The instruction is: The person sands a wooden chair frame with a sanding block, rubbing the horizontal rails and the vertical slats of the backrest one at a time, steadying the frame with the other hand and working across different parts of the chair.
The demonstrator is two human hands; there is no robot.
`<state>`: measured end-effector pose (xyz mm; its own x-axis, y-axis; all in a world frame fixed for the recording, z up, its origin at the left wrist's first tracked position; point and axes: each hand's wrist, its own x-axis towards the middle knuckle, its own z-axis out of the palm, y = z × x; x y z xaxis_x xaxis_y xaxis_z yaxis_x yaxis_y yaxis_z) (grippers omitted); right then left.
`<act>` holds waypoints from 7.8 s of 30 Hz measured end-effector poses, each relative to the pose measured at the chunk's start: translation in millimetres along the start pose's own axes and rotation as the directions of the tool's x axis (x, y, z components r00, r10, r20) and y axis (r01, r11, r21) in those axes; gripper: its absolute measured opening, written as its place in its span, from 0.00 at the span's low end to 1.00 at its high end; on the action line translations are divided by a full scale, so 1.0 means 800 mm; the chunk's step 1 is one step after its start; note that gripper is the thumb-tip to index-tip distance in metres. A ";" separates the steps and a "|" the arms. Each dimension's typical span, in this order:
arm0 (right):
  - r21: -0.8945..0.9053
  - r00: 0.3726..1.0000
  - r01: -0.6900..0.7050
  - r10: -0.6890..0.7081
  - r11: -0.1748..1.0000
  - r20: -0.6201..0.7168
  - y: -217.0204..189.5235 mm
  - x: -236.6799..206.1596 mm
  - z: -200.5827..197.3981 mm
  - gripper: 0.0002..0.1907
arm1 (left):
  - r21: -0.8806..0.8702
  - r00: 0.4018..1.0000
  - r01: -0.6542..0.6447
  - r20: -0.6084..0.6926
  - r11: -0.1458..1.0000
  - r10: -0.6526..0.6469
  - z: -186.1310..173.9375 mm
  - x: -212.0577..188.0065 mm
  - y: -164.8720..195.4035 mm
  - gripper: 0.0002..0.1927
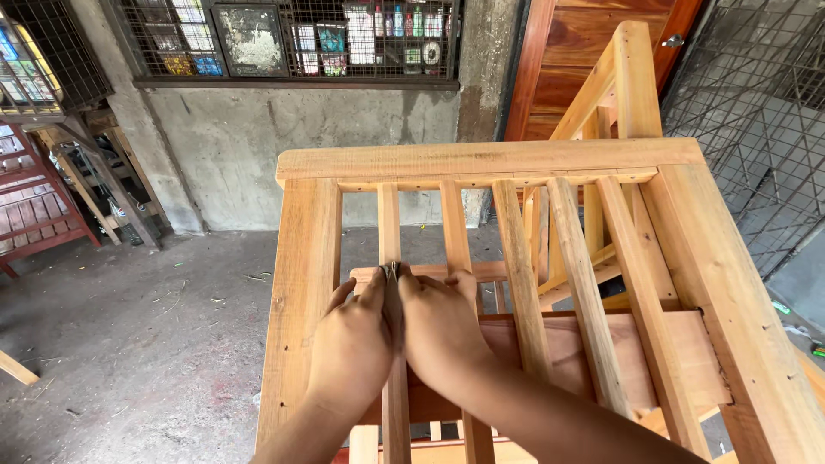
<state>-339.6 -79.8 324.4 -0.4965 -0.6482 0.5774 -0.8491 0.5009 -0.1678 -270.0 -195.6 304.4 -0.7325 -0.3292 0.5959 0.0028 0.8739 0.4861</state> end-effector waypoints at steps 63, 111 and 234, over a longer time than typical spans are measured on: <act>-0.005 0.971 0.040 -0.040 0.999 -0.236 0.158 0.066 -0.019 0.20 | -0.643 0.850 0.471 0.146 0.604 -0.507 0.083 0.163 0.056 0.16; -0.055 0.953 0.024 -0.040 0.998 -0.300 0.094 -0.017 -0.027 0.17 | -0.281 0.987 0.150 0.099 0.948 -0.127 0.056 0.028 0.084 0.25; -0.088 0.987 -0.042 0.027 0.995 -0.159 0.108 0.066 -0.033 0.22 | -0.070 0.992 0.109 0.078 0.992 -0.104 0.059 0.133 0.073 0.15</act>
<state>-434.1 -55.6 361.7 -0.4844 -0.5350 0.6922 -0.8085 0.5760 -0.1206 -379.7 -162.6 366.4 -0.7800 -0.3888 0.4904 -0.0297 0.8057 0.5916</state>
